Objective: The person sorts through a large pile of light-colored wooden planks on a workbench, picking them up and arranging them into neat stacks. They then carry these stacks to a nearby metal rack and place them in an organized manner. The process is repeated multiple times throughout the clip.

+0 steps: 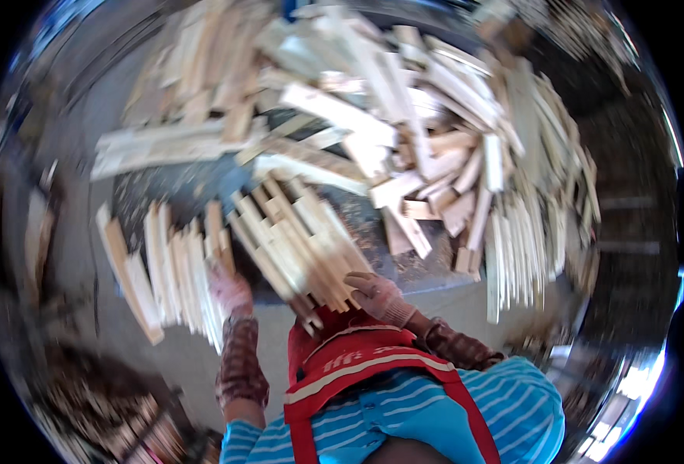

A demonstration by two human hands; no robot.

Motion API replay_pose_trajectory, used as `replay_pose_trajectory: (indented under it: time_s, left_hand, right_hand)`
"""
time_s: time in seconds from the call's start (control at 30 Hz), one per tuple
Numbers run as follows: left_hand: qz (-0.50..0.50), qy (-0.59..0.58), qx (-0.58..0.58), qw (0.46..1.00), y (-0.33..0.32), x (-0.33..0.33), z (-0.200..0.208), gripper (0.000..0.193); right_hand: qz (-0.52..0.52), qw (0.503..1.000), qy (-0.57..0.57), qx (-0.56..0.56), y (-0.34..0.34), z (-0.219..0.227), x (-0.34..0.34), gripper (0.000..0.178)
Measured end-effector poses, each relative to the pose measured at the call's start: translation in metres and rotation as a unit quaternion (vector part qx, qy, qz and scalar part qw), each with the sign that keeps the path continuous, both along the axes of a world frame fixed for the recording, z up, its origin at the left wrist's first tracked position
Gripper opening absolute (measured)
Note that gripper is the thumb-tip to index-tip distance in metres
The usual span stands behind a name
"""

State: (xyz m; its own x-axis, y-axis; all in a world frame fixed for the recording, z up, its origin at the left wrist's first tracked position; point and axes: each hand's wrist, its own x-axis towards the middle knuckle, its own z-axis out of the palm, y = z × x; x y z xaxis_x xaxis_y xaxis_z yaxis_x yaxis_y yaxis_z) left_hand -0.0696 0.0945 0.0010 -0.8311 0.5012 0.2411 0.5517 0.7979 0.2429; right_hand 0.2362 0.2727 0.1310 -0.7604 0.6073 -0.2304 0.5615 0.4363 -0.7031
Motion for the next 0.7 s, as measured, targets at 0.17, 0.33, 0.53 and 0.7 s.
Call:
replay_pose_trajectory:
  time_s: [0.17, 0.33, 0.53, 0.7]
  left_hand:
    - [0.071, -0.050, -0.120, 0.989, 0.002, -0.012, -0.017, 0.086]
    - [0.105, -0.106, -0.151, 0.977, 0.011, -0.017, -0.014, 0.087]
    - [0.092, -0.147, -0.162, 0.971, 0.060, -0.002, 0.055, 0.095]
    - [-0.010, -0.384, 0.131, 0.914, 0.189, 0.058, 0.090, 0.070]
  right_hand:
    - [-0.181, 0.980, 0.068, 0.043, 0.044, -0.013, 0.032, 0.028]
    - [-0.276, 0.946, -0.020, 0.170, 0.167, -0.009, 0.029, 0.055]
    - [-0.251, 0.914, -0.183, 0.262, 0.281, -0.007, 0.000, 0.077]
    - [-0.350, 0.925, 0.067, 0.132, 0.329, -0.022, 0.067, 0.052]
